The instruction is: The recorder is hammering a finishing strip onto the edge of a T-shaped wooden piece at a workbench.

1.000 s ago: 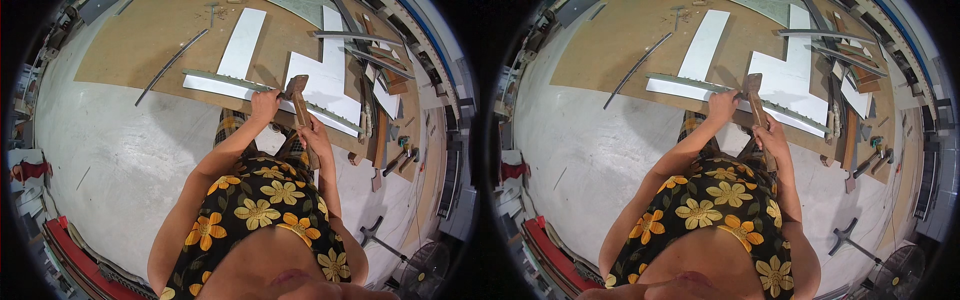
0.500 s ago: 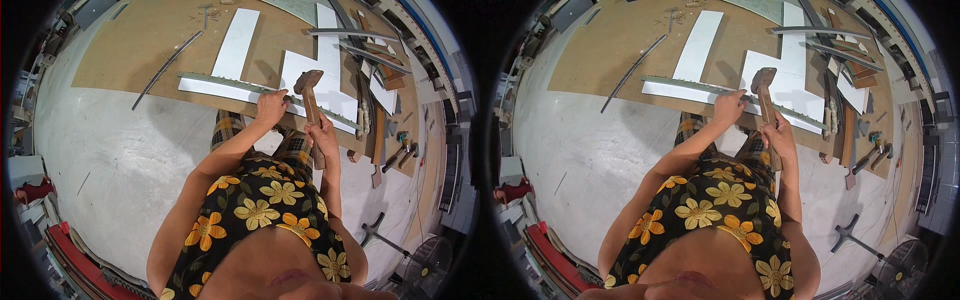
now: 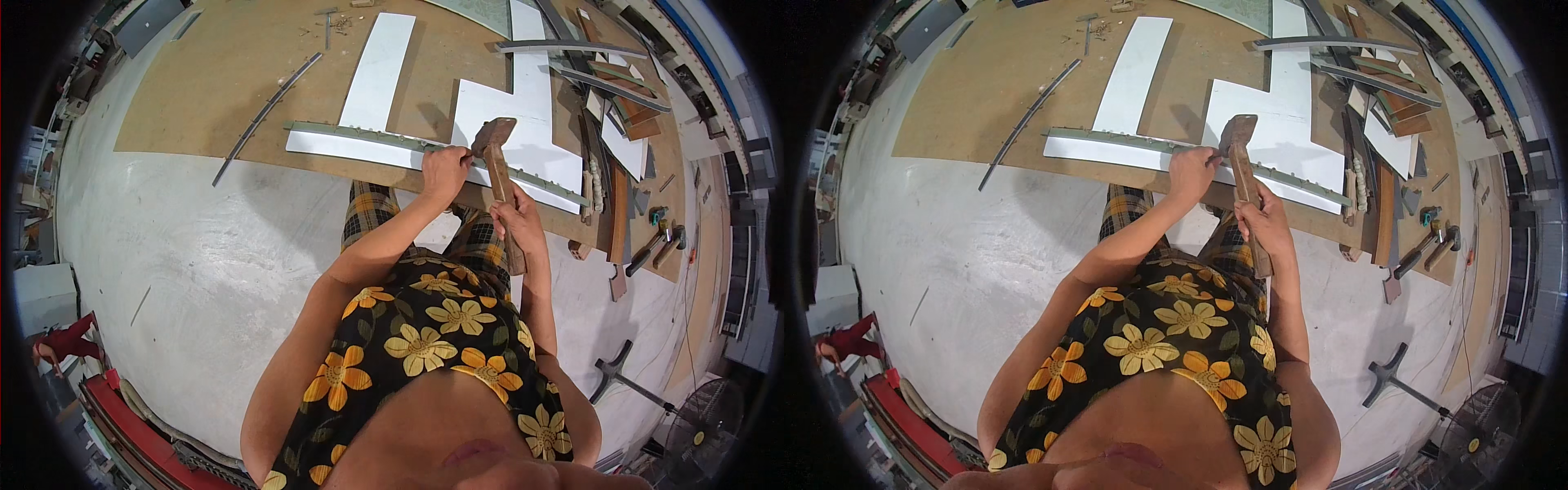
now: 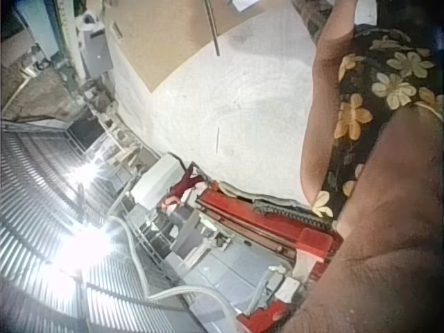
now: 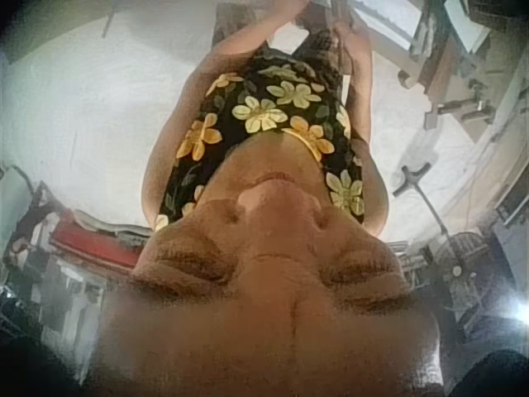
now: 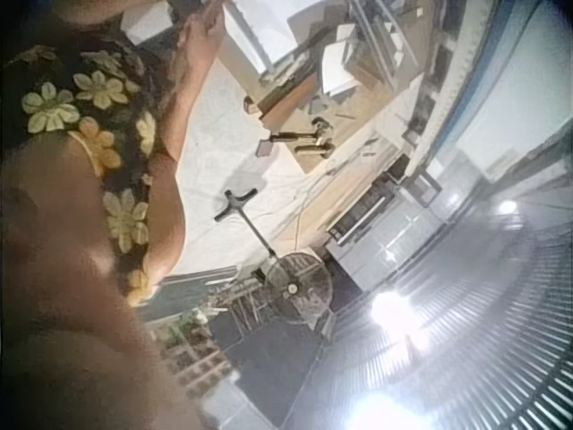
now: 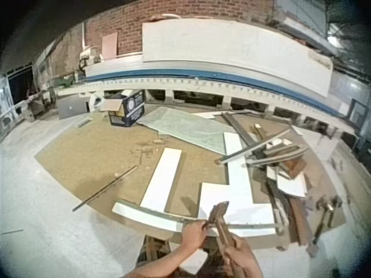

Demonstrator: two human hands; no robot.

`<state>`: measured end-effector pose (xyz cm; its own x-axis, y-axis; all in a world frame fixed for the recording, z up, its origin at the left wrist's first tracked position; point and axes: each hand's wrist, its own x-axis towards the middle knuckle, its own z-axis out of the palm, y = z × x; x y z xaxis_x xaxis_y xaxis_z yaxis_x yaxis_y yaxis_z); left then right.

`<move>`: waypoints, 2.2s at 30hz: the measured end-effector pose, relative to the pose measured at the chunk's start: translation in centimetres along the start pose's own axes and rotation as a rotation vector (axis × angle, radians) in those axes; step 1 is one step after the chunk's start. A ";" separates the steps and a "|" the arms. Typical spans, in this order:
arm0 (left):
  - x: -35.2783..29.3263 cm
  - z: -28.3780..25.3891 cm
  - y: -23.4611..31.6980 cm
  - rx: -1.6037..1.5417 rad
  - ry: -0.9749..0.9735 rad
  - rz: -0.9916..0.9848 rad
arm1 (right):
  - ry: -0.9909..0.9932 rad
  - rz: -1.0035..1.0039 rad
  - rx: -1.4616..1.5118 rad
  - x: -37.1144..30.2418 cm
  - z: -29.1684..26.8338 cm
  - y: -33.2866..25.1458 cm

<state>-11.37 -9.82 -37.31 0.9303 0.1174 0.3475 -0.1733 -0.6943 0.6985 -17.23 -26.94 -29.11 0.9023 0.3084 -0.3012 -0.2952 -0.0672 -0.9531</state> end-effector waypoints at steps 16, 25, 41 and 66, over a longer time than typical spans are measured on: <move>0.1 0.1 -0.3 0.040 -0.013 0.001 | 0.034 0.022 -0.005 -0.5 -0.3 -0.3; -0.1 -0.1 -0.5 0.045 0.036 -0.036 | 0.079 -0.004 0.103 -1.4 -1.1 -0.1; -0.6 0.2 -1.3 0.051 0.064 -0.010 | 0.049 0.010 0.050 -1.6 -1.1 0.1; -0.1 3.1 4.3 -0.014 -0.228 -0.151 | 0.136 -0.056 0.056 -3.3 -3.3 0.9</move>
<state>-11.14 -15.02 -36.31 0.9944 0.0552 0.0896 -0.0295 -0.6711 0.7408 -19.39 -31.16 -29.08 0.9509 0.1790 -0.2524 -0.2567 0.0008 -0.9665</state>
